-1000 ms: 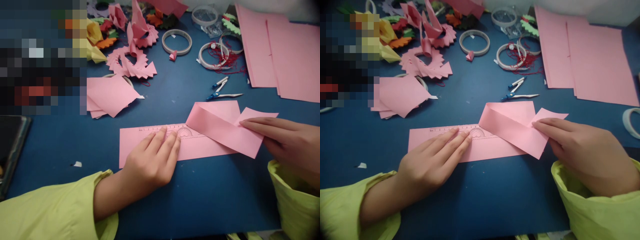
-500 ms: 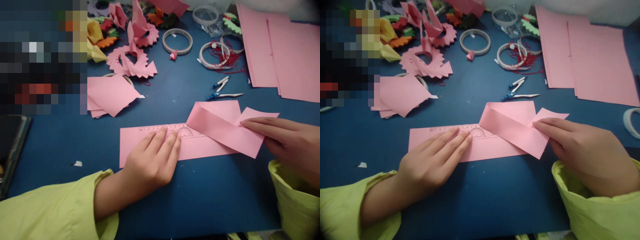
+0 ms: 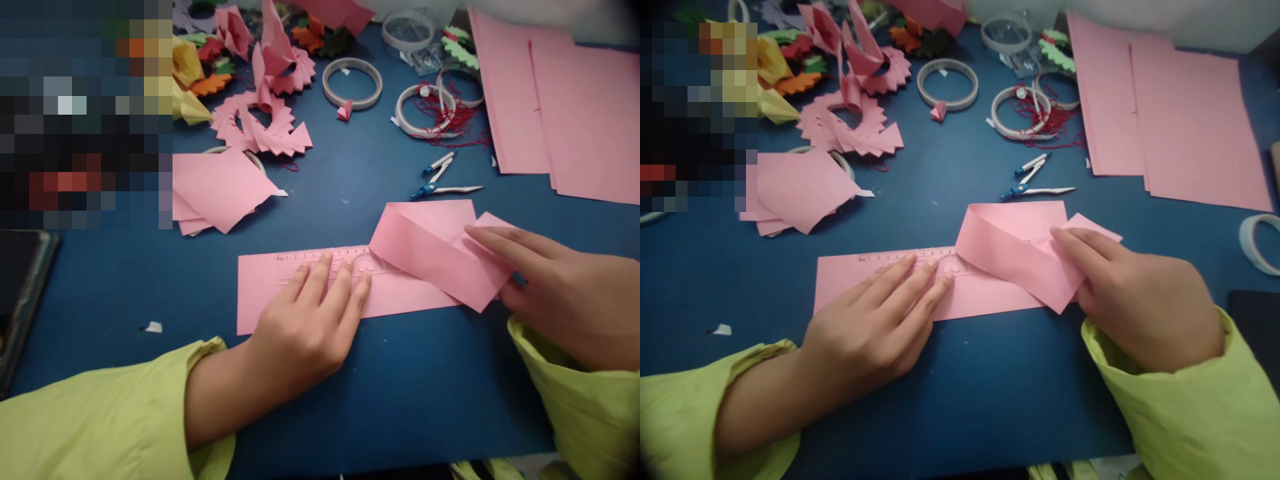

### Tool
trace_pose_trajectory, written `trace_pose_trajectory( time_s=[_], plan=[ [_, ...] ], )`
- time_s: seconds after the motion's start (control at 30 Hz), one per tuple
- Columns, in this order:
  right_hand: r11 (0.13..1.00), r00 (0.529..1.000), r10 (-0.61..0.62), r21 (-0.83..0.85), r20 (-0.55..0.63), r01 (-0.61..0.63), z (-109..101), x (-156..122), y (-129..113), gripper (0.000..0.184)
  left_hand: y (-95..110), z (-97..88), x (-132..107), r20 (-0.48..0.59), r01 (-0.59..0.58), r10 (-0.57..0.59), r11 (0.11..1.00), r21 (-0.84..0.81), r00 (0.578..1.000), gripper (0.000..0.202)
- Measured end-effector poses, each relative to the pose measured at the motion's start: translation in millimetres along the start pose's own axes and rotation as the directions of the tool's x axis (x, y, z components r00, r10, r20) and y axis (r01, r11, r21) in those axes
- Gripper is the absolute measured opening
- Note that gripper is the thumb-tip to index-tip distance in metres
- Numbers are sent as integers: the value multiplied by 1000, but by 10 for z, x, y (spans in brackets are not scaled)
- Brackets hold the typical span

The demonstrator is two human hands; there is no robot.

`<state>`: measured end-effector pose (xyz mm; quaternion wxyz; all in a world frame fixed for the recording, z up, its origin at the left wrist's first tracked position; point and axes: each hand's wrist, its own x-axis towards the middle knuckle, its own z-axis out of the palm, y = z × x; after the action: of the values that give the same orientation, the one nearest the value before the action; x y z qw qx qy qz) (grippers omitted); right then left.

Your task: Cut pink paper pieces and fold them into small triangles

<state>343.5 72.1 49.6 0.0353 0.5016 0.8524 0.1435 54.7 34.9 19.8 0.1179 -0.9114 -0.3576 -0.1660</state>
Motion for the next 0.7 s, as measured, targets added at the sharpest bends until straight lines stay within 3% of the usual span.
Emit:
trace_pose_trajectory(
  time_s=[0.13, 0.23, 0.37, 0.47, 0.6, 0.63, 0.7],
  plan=[
    [972, 960, -220, -123, -174, 200, -54, 109, -200, 49, 30, 22, 16, 69, -35, 37, 999, -29, 997, 39],
    [932, 910, -359, -35, -208, 360, -68, 156, -318, 55, 20, 26, 35, 118, -49, 56, 997, -61, 991, 34],
    [878, 847, -439, 59, -301, 476, -20, 170, -392, 41, 9, 21, 36, 144, -12, 25, 996, -88, 989, 27],
    [899, 832, -377, 55, -406, 435, 23, 187, -337, 28, 15, 21, 22, 116, -9, 15, 999, -53, 993, 33],
    [970, 825, -188, 30, -532, 240, 37, 237, -110, 22, 29, 31, 6, 73, 10, -10, 1000, 4, 997, 44],
    [970, 844, -201, 17, -497, 241, 36, 248, -47, 24, 32, 34, 3, 68, 9, -9, 1000, 5, 998, 43],
    [951, 839, -277, -7, -469, 310, 37, 262, 49, 25, 35, 37, 0, 56, 10, -11, 1000, 12, 998, 42]
  ],
)
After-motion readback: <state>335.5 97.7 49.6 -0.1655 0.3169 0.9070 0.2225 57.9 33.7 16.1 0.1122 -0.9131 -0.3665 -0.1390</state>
